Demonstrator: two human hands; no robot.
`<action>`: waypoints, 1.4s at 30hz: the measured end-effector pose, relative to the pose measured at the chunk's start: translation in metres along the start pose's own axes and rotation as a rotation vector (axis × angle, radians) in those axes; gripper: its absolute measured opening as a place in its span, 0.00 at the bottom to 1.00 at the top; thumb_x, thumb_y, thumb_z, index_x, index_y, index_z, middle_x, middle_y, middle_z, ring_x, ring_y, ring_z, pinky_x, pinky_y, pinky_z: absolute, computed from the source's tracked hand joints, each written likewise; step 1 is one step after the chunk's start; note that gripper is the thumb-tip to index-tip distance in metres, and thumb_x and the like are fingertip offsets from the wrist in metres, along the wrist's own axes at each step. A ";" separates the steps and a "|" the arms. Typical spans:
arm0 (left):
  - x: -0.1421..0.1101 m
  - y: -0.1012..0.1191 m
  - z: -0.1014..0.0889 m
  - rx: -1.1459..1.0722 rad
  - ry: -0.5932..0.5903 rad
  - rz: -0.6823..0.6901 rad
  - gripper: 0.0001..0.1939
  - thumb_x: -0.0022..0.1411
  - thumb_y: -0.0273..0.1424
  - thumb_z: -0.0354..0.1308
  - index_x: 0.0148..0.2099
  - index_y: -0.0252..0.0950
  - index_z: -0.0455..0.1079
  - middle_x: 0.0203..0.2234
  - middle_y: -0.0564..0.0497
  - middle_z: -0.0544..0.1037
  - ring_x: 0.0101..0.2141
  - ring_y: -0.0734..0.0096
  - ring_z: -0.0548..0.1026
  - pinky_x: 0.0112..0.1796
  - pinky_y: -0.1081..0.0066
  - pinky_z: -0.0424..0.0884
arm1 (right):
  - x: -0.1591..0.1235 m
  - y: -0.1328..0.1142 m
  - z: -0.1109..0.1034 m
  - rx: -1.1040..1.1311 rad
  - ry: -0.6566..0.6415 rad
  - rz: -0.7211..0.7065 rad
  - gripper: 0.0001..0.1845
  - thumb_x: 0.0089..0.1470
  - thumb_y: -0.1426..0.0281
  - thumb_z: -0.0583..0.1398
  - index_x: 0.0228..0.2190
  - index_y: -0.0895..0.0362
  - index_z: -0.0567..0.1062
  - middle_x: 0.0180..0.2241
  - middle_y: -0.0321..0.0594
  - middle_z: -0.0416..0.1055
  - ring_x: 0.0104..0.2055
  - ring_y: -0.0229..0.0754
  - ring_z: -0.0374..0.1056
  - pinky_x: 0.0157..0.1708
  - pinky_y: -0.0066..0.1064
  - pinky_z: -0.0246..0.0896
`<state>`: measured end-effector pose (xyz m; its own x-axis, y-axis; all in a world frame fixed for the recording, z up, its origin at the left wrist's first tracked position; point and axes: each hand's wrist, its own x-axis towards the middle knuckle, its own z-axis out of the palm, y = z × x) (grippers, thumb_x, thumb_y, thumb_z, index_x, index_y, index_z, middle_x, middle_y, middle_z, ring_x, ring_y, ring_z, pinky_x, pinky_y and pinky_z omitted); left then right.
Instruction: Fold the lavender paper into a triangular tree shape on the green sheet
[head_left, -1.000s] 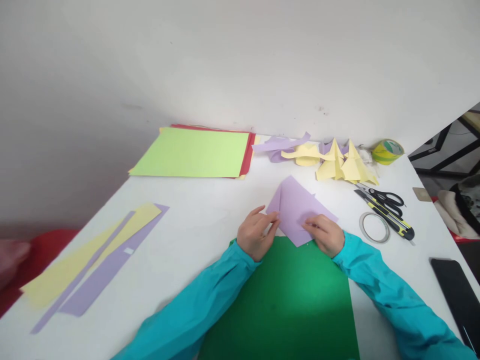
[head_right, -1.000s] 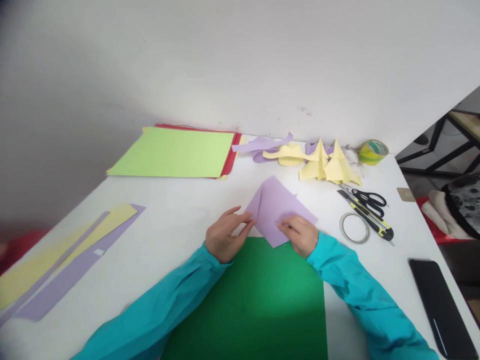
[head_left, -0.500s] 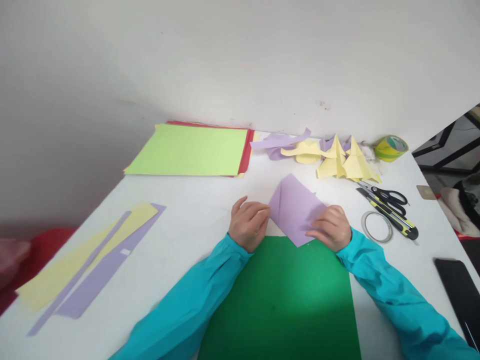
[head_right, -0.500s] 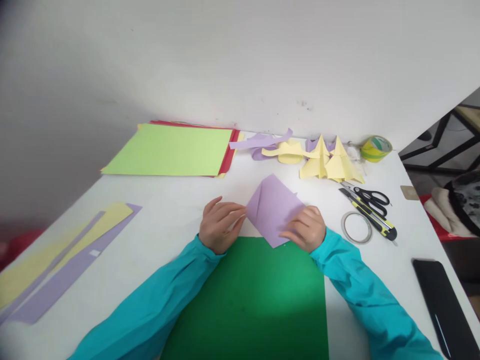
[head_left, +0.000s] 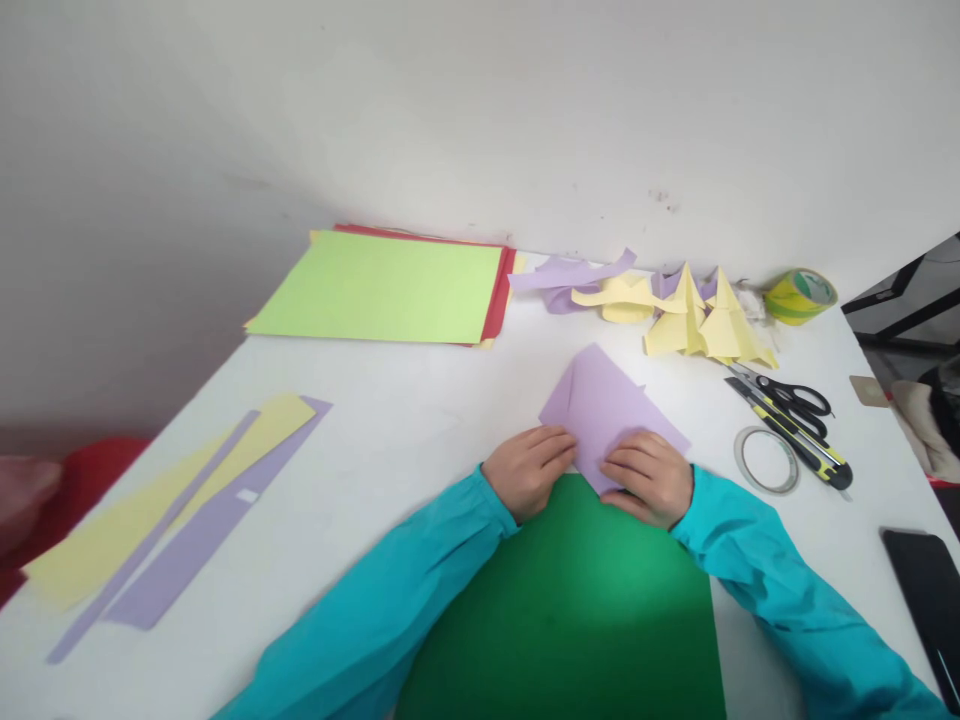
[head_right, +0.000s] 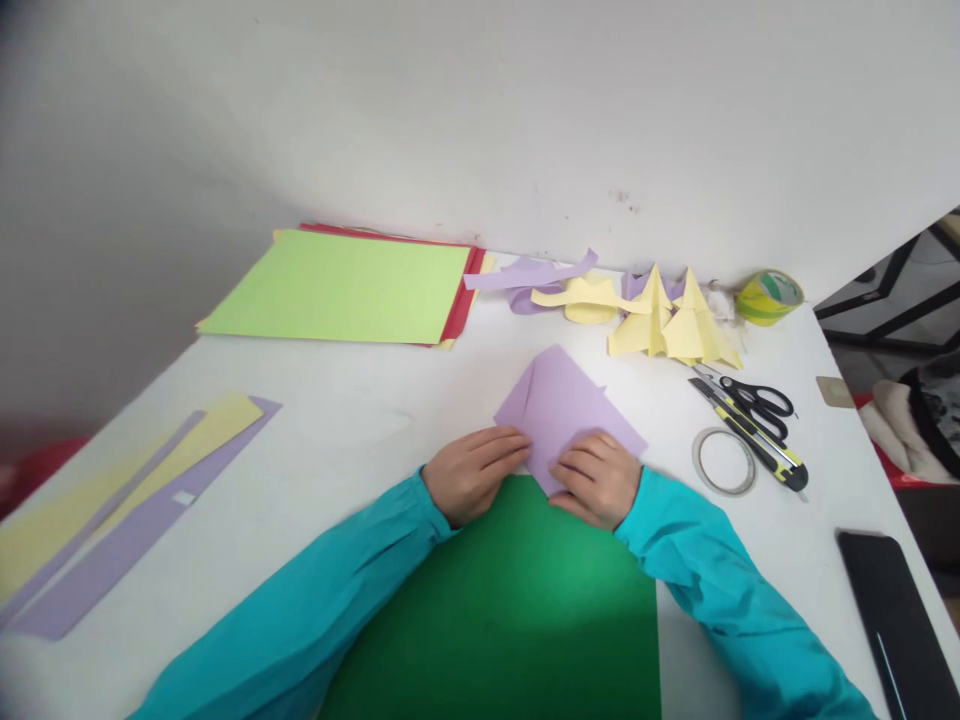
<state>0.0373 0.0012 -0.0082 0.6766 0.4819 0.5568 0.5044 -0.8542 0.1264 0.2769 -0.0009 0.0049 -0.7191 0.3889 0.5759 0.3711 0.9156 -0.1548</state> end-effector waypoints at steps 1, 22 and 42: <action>0.001 0.001 0.000 -0.008 0.000 -0.003 0.16 0.59 0.21 0.46 0.42 0.30 0.74 0.39 0.40 0.79 0.42 0.61 0.76 0.42 0.60 0.76 | 0.001 0.000 -0.001 0.000 0.000 0.000 0.16 0.53 0.64 0.63 0.40 0.61 0.74 0.34 0.47 0.76 0.38 0.47 0.68 0.37 0.40 0.66; 0.001 -0.015 0.000 -0.623 0.122 -0.078 0.16 0.68 0.29 0.47 0.35 0.35 0.76 0.46 0.39 0.74 0.48 0.63 0.72 0.45 0.61 0.75 | 0.026 -0.014 -0.079 0.205 -0.166 0.437 0.12 0.60 0.66 0.55 0.43 0.55 0.74 0.40 0.44 0.77 0.44 0.43 0.72 0.45 0.37 0.67; 0.016 -0.001 -0.009 -1.384 0.139 -0.495 0.07 0.60 0.32 0.61 0.32 0.37 0.79 0.56 0.44 0.69 0.57 0.52 0.65 0.55 0.54 0.67 | 0.019 0.014 -0.026 1.229 -0.257 1.260 0.26 0.34 0.52 0.69 0.31 0.58 0.75 0.26 0.36 0.76 0.26 0.39 0.72 0.29 0.31 0.68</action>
<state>0.0429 0.0081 0.0083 0.4963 0.8196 0.2862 -0.2926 -0.1525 0.9440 0.2836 0.0164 0.0346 -0.4834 0.7428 -0.4633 0.1932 -0.4257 -0.8840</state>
